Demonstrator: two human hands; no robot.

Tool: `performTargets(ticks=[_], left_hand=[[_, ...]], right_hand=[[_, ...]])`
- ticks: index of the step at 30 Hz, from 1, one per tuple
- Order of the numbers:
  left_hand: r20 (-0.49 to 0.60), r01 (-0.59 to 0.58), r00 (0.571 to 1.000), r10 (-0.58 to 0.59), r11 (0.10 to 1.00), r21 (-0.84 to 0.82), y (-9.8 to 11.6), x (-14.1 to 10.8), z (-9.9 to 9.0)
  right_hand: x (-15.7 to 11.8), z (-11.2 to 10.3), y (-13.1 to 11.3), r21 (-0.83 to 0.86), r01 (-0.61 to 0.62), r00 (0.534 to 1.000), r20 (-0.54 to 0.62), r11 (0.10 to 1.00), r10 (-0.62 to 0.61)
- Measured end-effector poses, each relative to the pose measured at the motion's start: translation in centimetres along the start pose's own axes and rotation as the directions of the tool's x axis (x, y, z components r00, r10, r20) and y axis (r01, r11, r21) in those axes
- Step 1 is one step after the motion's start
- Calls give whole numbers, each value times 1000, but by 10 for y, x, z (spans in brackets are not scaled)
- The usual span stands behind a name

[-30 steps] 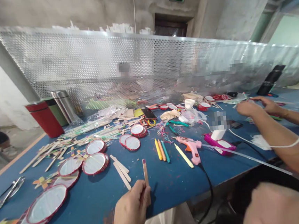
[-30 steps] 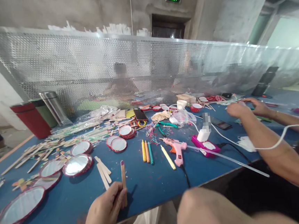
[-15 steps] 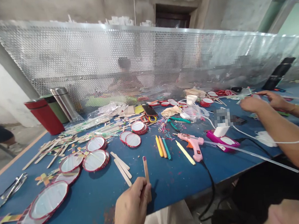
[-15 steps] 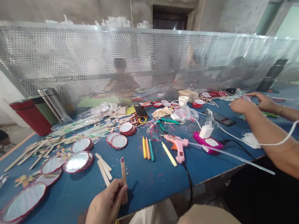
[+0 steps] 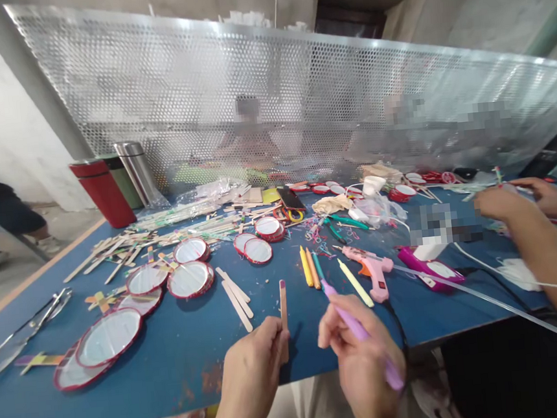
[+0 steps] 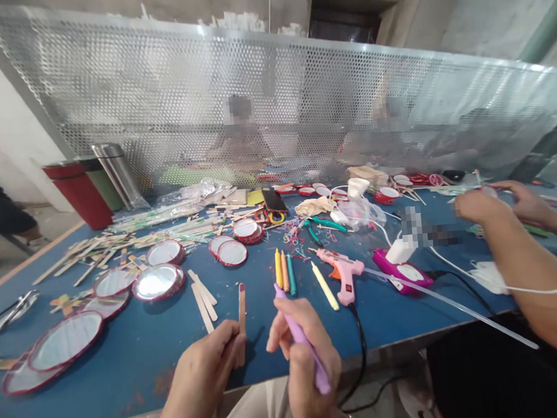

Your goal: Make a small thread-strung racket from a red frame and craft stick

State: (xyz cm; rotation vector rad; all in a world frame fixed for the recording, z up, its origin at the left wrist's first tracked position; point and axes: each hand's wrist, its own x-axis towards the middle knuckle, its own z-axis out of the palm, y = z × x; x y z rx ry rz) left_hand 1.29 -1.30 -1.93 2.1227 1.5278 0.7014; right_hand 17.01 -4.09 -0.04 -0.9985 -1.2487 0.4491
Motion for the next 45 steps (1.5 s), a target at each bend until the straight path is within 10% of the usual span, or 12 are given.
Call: performTargets(ticks=[20, 45], left_hand=[[44, -88, 995, 89, 996, -21, -4, 1, -4], [63, -62, 996, 62, 998, -3, -3, -2, -4]], right_hand=[[-7, 29, 9, -196, 151, 987, 86, 969, -136], [-11, 31, 9, -29, -17, 1000, 9, 999, 18]])
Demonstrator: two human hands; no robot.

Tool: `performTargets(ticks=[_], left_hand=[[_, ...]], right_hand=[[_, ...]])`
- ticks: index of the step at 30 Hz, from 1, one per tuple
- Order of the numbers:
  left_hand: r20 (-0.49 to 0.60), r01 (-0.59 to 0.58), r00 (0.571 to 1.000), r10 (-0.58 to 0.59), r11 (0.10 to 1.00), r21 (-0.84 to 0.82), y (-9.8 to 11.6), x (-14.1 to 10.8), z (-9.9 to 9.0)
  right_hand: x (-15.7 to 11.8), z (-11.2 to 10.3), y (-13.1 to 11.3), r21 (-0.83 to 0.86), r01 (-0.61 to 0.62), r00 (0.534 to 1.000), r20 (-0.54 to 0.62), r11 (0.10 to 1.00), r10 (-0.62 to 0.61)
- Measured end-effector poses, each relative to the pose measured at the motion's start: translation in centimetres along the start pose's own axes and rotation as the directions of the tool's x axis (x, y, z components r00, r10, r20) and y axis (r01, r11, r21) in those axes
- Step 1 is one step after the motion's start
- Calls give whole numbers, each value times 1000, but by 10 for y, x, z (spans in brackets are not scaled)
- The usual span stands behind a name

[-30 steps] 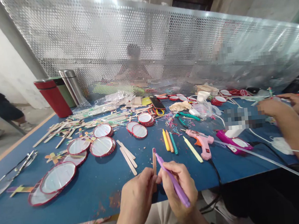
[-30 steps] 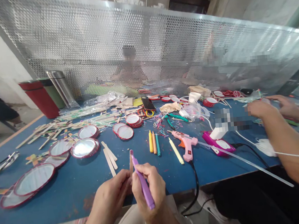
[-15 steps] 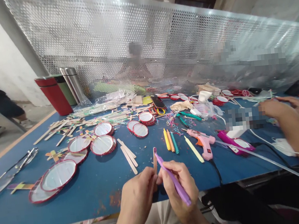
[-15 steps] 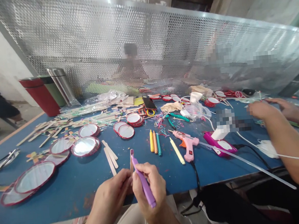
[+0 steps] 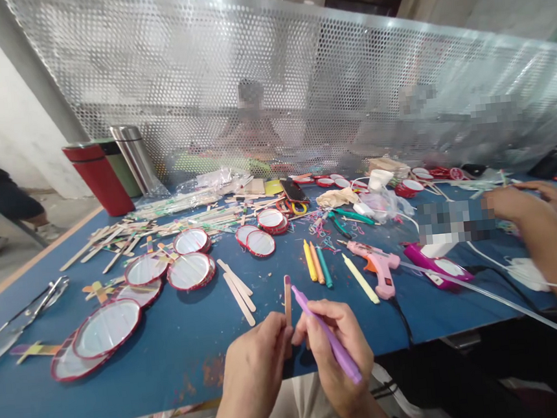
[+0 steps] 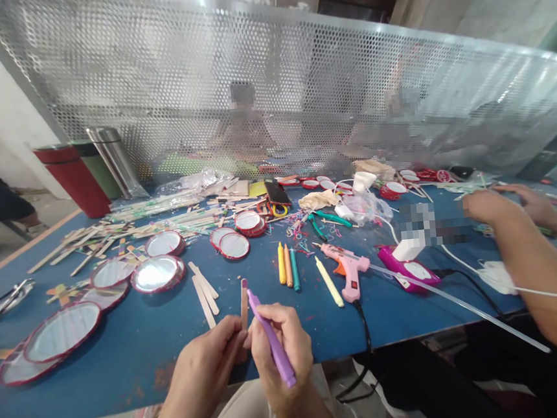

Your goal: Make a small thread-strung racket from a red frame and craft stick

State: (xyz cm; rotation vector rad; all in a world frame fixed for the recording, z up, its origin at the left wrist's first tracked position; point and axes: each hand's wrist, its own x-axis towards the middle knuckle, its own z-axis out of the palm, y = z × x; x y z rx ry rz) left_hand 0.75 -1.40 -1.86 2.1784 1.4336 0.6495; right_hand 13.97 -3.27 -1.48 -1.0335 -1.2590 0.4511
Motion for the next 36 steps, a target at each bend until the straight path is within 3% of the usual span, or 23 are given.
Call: performTargets(ticks=[20, 26, 33, 36], left_hand=[[-6, 8, 1000, -8, 1000, -16, 2, 0, -2], [-7, 8, 1000, -8, 1000, -2, 1, 1, 0], [-24, -8, 1000, 9, 1000, 13, 1, 0, 0], [-24, -3, 1000, 3, 1000, 0, 2, 0, -1]], right_hand=[[3, 0, -3, 37, 8, 997, 72, 999, -11], [2, 1, -1, 43, -34, 999, 16, 998, 34], [1, 0, 1, 60, -36, 997, 65, 998, 32], [1, 0, 1, 44, -42, 999, 30, 998, 41]])
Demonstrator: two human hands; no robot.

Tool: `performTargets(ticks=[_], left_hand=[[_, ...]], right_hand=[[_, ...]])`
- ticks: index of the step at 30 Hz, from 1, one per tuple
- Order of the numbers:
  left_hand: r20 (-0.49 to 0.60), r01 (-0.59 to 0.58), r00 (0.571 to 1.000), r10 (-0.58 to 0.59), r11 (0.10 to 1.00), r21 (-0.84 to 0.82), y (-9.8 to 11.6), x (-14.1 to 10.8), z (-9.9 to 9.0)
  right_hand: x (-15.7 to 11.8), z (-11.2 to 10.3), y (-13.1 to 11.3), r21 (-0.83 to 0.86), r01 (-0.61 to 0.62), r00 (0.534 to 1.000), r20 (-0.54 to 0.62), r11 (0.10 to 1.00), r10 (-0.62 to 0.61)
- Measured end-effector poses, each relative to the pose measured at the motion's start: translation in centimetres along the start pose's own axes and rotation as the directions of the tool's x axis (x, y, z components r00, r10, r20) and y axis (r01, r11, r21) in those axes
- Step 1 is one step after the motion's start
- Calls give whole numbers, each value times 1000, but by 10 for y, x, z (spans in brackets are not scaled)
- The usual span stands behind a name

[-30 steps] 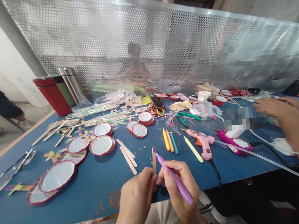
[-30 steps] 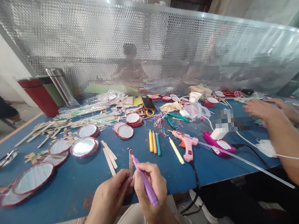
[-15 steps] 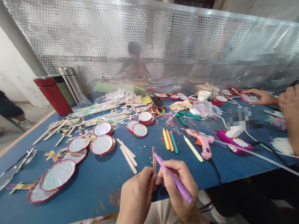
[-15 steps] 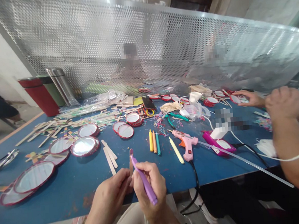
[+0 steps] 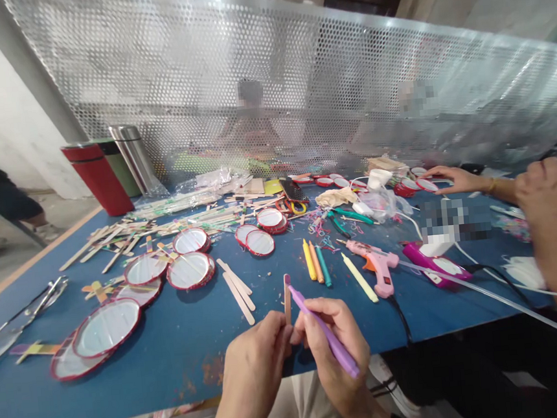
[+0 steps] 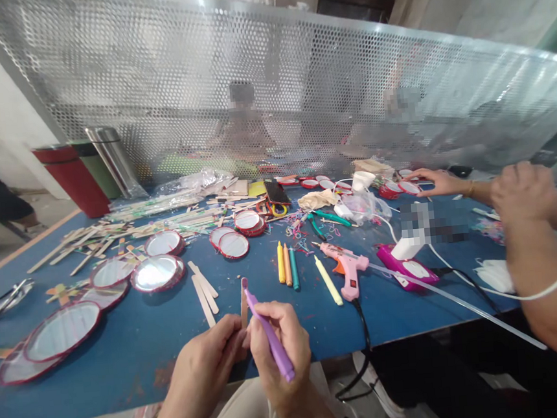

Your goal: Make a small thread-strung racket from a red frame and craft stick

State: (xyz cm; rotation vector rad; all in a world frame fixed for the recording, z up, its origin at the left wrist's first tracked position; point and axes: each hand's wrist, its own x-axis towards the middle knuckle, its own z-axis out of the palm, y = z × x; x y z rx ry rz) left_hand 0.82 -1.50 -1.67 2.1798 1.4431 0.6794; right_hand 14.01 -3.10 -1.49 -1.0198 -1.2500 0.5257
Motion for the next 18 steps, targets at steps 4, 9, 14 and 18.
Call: performTargets(ticks=[4, 9, 14, 18], left_hand=[[10, 1, 1000, -1, 1000, -14, 0, 0, 0], [2, 2, 1000, -2, 1000, -19, 0, 2, -1], [-6, -7, 1000, 7, 1000, -19, 0, 2, -1], [-8, -8, 1000, 7, 1000, -20, 1, 1, -1]], right_hand=[[1, 1, -1, 38, -8, 1000, -17, 999, 8], [1, 0, -3, 37, -9, 1000, -2, 999, 9], [1, 0, -5, 50, -2, 1000, -2, 999, 2], [0, 0, -3, 58, -3, 1000, 8, 998, 3]])
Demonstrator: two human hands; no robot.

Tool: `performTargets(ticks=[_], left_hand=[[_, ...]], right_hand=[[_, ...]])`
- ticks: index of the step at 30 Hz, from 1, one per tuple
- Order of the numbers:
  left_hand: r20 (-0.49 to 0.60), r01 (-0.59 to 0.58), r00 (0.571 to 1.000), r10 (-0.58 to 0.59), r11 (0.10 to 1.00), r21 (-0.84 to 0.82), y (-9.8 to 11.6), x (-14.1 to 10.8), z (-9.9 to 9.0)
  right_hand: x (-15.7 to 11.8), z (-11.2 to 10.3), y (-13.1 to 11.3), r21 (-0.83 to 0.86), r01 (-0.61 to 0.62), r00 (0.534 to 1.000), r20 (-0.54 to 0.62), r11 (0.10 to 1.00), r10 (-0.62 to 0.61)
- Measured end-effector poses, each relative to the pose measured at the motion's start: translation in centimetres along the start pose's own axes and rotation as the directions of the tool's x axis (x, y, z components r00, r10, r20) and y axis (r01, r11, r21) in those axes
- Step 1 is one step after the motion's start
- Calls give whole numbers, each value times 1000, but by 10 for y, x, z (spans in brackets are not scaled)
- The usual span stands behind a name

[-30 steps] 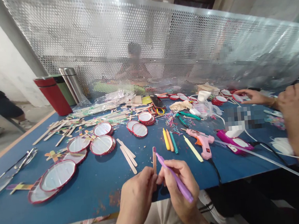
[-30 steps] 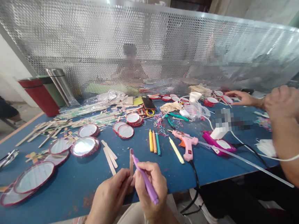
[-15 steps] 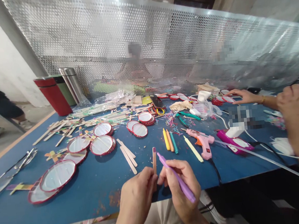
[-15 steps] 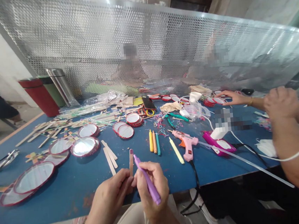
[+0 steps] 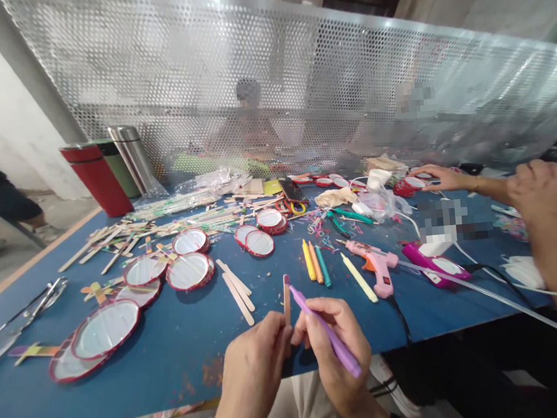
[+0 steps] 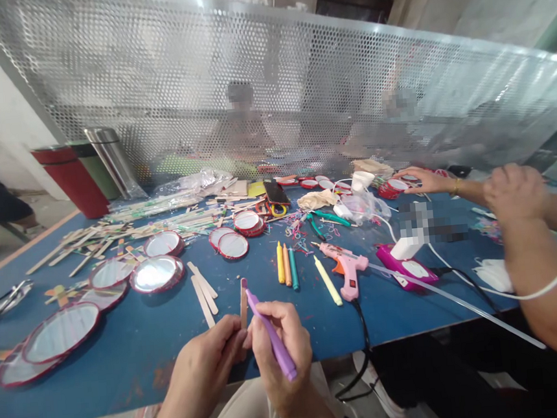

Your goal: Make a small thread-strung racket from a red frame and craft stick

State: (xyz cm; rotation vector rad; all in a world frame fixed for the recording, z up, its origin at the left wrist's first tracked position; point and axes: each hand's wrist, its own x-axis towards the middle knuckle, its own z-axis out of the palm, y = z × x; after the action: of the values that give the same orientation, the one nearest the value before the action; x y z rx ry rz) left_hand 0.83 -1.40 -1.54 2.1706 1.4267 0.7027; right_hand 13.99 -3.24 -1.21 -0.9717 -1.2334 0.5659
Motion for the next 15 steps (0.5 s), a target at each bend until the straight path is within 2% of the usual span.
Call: performTargets(ticks=[3, 8, 15], left_hand=[[2, -12, 1000, 12, 1000, -12, 0, 0, 0], [4, -21, 1000, 21, 1000, -11, -1, 0, -1], [6, -15, 1000, 15, 1000, -4, -2, 0, 2]], right_hand=[[-1, -1, 1, 8, -4, 1000, -13, 1000, 4], [0, -2, 2, -15, -2, 998, 63, 1000, 3], [0, 0, 1, 6, 7, 1000, -10, 1000, -7]])
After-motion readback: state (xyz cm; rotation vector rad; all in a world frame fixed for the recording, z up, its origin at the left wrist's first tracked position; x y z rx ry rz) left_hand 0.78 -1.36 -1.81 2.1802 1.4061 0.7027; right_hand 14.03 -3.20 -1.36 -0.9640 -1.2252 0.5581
